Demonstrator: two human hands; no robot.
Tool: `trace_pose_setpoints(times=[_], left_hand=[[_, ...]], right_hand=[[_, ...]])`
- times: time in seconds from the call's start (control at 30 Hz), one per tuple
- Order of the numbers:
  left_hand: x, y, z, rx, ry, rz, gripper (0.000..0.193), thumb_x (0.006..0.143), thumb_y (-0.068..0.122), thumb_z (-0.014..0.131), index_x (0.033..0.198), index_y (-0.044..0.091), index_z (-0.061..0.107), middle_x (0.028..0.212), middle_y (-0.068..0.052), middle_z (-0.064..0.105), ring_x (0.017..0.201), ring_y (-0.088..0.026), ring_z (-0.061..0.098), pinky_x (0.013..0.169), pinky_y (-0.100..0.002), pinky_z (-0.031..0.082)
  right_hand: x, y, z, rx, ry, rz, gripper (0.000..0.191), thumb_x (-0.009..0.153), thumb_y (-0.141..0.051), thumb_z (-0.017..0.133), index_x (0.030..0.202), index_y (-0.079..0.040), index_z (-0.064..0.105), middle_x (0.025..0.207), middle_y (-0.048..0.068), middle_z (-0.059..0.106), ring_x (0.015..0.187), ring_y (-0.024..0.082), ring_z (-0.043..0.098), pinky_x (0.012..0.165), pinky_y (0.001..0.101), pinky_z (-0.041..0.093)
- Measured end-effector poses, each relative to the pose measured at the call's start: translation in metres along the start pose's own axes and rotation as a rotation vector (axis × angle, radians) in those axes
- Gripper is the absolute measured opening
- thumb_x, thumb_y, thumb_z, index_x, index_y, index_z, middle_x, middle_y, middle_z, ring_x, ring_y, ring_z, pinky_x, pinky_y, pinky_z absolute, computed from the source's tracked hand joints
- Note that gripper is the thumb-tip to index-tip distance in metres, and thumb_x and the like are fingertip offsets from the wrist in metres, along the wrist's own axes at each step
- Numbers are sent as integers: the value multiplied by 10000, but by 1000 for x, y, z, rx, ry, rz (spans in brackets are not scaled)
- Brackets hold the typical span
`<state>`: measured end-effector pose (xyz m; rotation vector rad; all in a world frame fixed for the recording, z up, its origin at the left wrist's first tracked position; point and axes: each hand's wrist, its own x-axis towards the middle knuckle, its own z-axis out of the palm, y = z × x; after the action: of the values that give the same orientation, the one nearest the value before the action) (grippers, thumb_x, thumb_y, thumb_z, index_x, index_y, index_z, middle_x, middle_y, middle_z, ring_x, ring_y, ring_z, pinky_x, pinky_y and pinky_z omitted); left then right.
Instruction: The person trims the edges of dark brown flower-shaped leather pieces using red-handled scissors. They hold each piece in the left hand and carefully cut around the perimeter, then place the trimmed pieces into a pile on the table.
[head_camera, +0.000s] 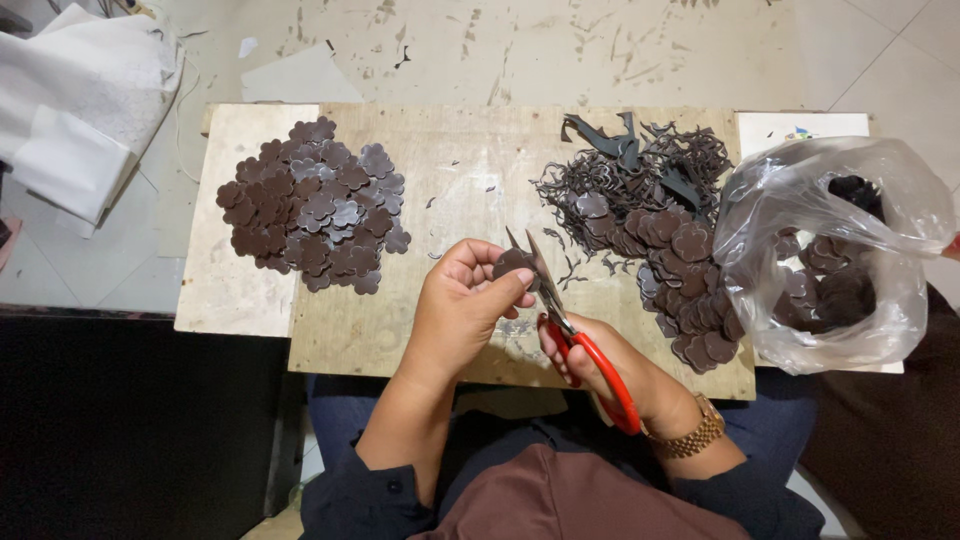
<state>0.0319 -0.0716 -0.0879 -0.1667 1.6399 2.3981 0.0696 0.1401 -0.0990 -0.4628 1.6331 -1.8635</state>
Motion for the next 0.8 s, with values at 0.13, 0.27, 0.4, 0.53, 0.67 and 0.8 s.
trace_pose_setpoints(times=[0.13, 0.27, 0.4, 0.53, 0.67, 0.8], left_hand=[[-1, 0, -1, 1, -11, 6, 201, 911, 73, 738, 1051, 15, 607, 881, -60, 734, 738, -99, 720, 602, -214, 532], [-2, 0, -1, -28, -21, 19, 201, 916, 51, 733, 1053, 3, 593, 900, -76, 726, 746, -114, 715, 621, -230, 553], [-3, 1, -1, -56, -33, -7, 184, 919, 35, 708, 1053, -4, 587, 918, -88, 722, 760, -123, 722, 665, -245, 589], [-2, -1, -3, -40, -45, -3, 178, 917, 19, 706, 1044, -7, 583, 909, -91, 720, 759, -127, 723, 663, -249, 591], [-3, -4, -5, -33, -51, 8, 177, 920, 19, 712, 1044, -10, 588, 905, -92, 726, 758, -122, 716, 663, -249, 588], [-3, -3, -4, -30, -34, 9, 179, 913, 19, 710, 1037, -8, 584, 896, -92, 725, 745, -123, 718, 651, -249, 587]], right_hand=[[1, -2, -2, -121, 12, 5, 708, 902, -791, 505, 949, -86, 534, 783, -49, 469, 689, 60, 423, 582, 221, 391], [3, -3, -2, -117, 34, 35, 695, 903, -773, 523, 949, -79, 543, 775, -46, 468, 679, 64, 419, 579, 224, 392], [2, -3, 1, -14, 4, 11, 721, 890, -776, 556, 1010, -66, 548, 808, -33, 473, 701, 72, 419, 610, 228, 395], [2, -2, 0, -50, -27, -25, 783, 861, -821, 547, 1088, -72, 557, 846, -33, 493, 751, 68, 444, 661, 219, 418], [3, -1, 0, -11, -49, -25, 797, 851, -826, 565, 1061, -57, 551, 828, -23, 479, 740, 83, 433, 650, 231, 407], [2, 0, -1, -117, -8, -99, 769, 889, -832, 526, 992, -71, 539, 864, -34, 482, 779, 72, 428, 672, 224, 406]])
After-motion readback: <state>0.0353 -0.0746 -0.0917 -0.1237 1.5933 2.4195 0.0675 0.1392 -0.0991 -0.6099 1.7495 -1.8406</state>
